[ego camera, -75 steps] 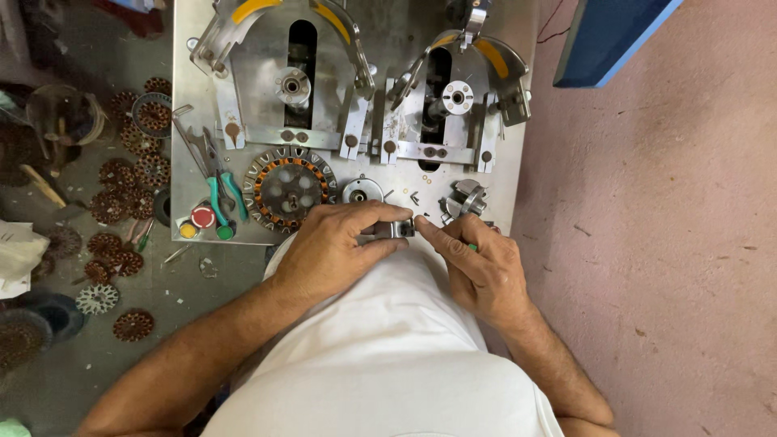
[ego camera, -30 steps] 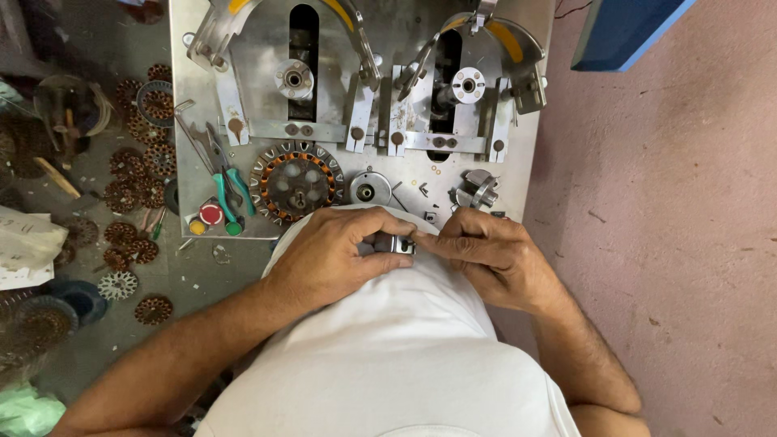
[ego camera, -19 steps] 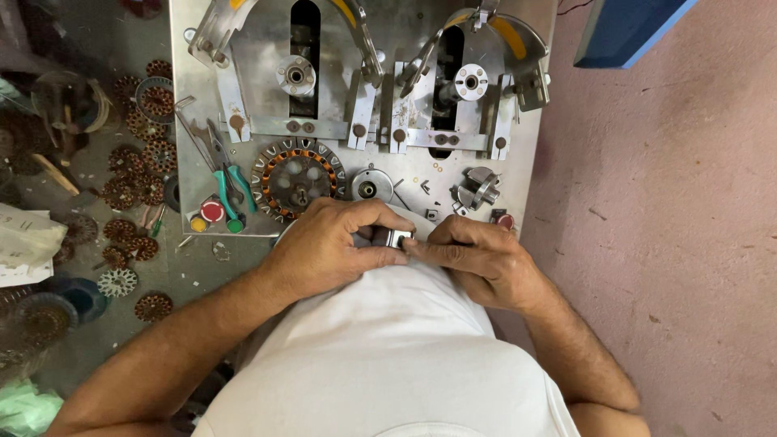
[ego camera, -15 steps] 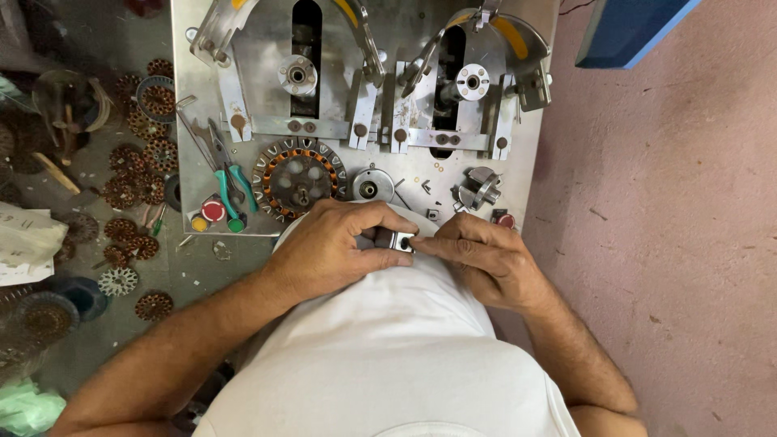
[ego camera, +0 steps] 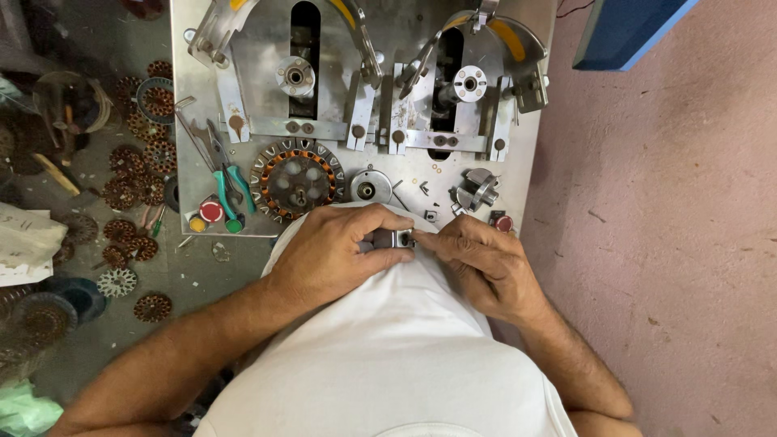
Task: The person assembles small metal components using a specialized machine. They pick up parts, insert them into the machine, and use a small tool to adjust or secure them. The process is repeated with several similar components.
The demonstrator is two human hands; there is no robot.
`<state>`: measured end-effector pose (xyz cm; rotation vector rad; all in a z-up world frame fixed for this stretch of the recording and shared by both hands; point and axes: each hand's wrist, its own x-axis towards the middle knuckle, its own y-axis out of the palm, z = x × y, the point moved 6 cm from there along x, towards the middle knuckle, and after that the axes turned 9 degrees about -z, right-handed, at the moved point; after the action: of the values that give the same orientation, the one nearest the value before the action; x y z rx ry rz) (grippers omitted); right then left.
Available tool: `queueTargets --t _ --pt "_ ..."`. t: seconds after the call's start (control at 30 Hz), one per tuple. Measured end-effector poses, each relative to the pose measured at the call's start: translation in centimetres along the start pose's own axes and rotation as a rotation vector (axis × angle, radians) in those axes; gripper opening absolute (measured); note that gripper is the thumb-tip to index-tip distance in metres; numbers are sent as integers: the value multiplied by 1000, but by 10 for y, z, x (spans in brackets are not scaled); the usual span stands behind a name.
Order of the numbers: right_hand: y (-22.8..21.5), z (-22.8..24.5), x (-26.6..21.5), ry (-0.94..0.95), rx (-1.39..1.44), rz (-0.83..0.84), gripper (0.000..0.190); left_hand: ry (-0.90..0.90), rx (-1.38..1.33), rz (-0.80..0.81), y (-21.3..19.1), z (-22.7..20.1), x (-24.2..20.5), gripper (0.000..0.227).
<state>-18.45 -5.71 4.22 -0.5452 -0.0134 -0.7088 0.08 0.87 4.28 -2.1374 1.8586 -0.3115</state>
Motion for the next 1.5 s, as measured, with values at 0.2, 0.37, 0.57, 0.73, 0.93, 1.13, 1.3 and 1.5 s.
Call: queueTargets --t 0.2,0.37,0.57,0.73,0.93,1.13,1.3,1.5 --pt "-2 7 1 142 -129 -15 39 22 73 -95 4 -4 -5 35" --pt "-4 18 3 3 -176 -17 41 31 110 -123 6 -3 -8 35" --pt "-4 20 10 -82 -207 4 42 121 131 -176 7 -6 -10 33" --pt "-3 16 6 32 -211 -3 38 73 170 -149 9 -3 -11 33" --pt "5 -19 14 54 396 262 29 -21 49 42 11 3 -9 31" --pt "-14 22 41 -543 -375 96 21 -8 -18 51 5 5 0 32" --pt "-6 35 43 -740 -547 -163 19 63 -27 19 3 2 4 31" --pt "-24 7 24 -324 -9 -387 11 44 -62 -9 1 6 4 31"
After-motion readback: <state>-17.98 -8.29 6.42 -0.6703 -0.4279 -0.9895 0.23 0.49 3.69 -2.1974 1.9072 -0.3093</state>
